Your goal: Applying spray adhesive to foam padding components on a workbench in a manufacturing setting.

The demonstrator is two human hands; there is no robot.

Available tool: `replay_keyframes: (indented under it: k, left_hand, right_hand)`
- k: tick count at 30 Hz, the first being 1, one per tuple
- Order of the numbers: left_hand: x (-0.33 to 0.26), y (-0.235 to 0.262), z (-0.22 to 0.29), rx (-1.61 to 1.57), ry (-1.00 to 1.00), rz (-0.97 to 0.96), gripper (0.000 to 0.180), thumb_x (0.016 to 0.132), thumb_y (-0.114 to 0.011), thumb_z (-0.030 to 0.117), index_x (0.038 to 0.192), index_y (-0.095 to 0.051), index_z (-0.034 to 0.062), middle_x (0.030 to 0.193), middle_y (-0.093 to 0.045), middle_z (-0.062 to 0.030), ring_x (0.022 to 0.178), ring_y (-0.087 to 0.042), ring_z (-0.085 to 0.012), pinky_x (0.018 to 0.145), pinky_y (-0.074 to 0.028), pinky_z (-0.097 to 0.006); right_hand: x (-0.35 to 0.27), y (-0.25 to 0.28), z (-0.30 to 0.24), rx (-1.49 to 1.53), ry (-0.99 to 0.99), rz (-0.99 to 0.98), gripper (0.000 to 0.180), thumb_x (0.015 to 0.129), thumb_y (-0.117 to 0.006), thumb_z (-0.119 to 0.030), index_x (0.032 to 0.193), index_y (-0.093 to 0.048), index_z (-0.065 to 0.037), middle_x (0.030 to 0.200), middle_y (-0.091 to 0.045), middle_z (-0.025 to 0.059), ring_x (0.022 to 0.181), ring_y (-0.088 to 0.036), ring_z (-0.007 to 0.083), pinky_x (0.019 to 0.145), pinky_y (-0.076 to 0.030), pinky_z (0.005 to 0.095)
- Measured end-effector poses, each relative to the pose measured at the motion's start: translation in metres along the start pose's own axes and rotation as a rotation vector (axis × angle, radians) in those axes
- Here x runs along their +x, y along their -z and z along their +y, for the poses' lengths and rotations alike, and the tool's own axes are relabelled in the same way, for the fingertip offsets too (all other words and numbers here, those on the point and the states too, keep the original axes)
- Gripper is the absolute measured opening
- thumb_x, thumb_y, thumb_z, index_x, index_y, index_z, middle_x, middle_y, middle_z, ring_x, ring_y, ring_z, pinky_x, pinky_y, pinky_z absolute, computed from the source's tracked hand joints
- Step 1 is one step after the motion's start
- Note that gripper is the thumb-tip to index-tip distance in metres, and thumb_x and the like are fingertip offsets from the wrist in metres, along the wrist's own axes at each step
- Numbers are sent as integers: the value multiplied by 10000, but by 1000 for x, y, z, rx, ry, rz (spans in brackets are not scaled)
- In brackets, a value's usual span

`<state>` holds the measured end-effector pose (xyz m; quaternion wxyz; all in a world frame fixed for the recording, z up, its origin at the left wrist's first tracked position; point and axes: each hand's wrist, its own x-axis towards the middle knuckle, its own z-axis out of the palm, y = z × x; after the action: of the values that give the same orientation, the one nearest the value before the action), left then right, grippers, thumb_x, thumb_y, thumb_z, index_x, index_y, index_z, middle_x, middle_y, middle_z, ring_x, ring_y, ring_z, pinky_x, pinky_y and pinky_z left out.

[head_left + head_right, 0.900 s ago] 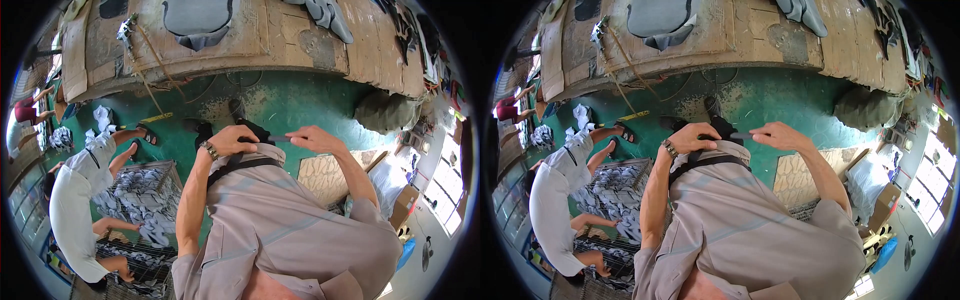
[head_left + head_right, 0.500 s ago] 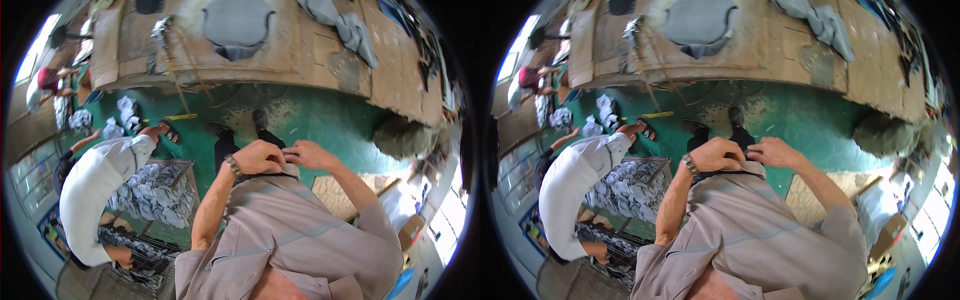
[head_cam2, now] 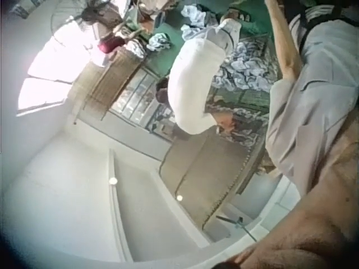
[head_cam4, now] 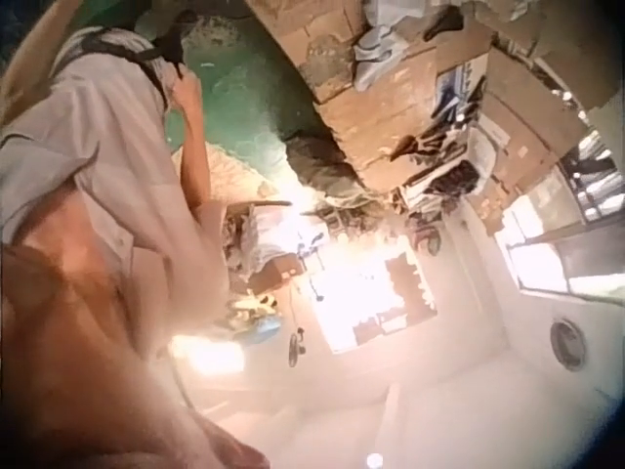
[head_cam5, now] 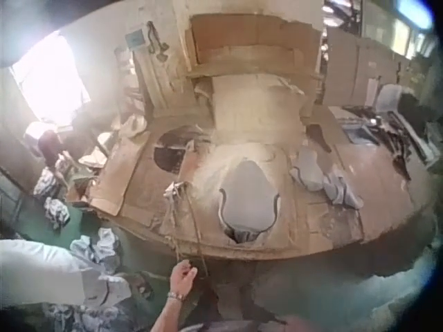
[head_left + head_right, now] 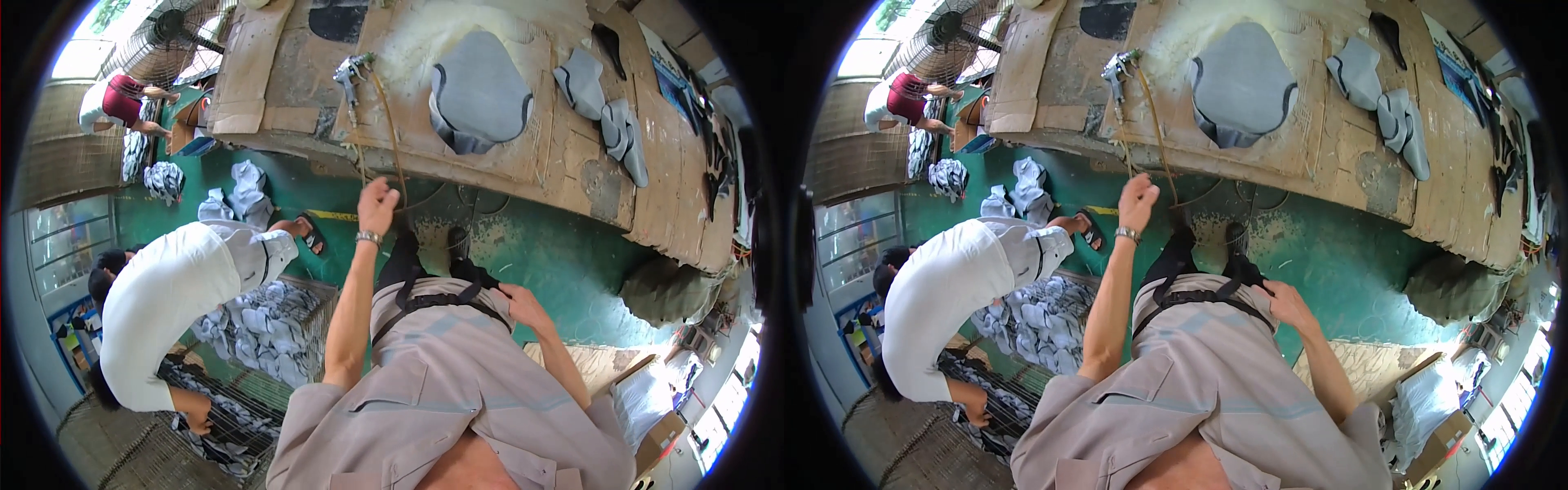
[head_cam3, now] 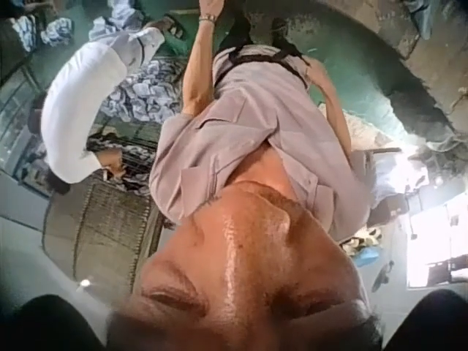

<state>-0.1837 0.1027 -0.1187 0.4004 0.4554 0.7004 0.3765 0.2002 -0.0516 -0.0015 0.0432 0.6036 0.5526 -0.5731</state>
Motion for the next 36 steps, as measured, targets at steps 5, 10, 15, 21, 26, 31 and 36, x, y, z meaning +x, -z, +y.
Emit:
replay_keyframes:
  k: [5, 10, 15, 21, 26, 31, 36]
  left_hand:
    - [126, 9, -91, 424, 95, 358, 516, 881, -813, 356, 1231, -661, 9, 1040, -713, -122, 918, -703, -230, 817, -580, -379]
    - [158, 49, -41, -272, 594, -318, 584, 982, -677, 557, 1228, -637, 28, 733, -642, -22, 647, -642, -159, 658, -571, -358]
    - [218, 63, 16, -1275, 562, -355, 669, 1054, -462, 613, 1297, -609, 8, 618, -486, 39, 502, -478, -107, 558, -518, -305]
    - [266, 48, 15, -1614, 493, -783, 558, 1088, -443, 549, 1224, -627, 39, 603, -330, 71, 463, -297, -81, 445, -302, -264]
    - [123, 51, 99, -1333, 331, -625, 374, 1076, -534, 476, 1124, -629, 117, 605, -304, 71, 481, -309, -72, 425, -280, -274]
    - [-27, 21, 171, -768, 41, -753, 183, 997, -643, 158, 1144, -576, 73, 761, -588, -47, 650, -577, -133, 585, -488, -281]
    - [-109, -60, 184, -396, -284, -911, 200, 848, -703, 28, 1047, -681, 23, 1007, -706, -124, 935, -690, -266, 801, -544, -355]
  right_hand:
    - [-8, -48, 10, 38, -29, 247, 490, 1045, -561, -451, 1107, -682, 20, 1120, -693, 294, 1077, -659, 461, 880, -511, 444]
    - [-15, -91, 21, 297, -239, 210, 519, 1062, -522, -445, 1329, -639, -16, 1182, -715, 244, 1127, -678, 407, 943, -511, 396]
    - [-25, -105, 8, 261, -341, 302, 481, 1048, -544, -451, 1201, -732, -35, 1066, -741, 256, 1042, -709, 420, 872, -534, 444]
    - [-41, -67, -34, -181, -415, 264, 300, 970, -594, -278, 1040, -778, -52, 1017, -745, 238, 1014, -707, 423, 837, -559, 541]
    - [-33, 5, -116, -214, -95, 625, 345, 956, -632, -253, 1233, -701, -60, 1241, -693, 203, 1124, -660, 420, 951, -548, 490]
    - [-18, 56, -218, 332, 547, 821, 577, 895, -803, -280, 1381, -621, -28, 1274, -676, 191, 1158, -665, 351, 956, -551, 416]
    - [-26, 73, -231, 581, 718, 1058, 551, 916, -810, -196, 1400, -600, -36, 1141, -707, 71, 1003, -678, 189, 849, -563, 336]
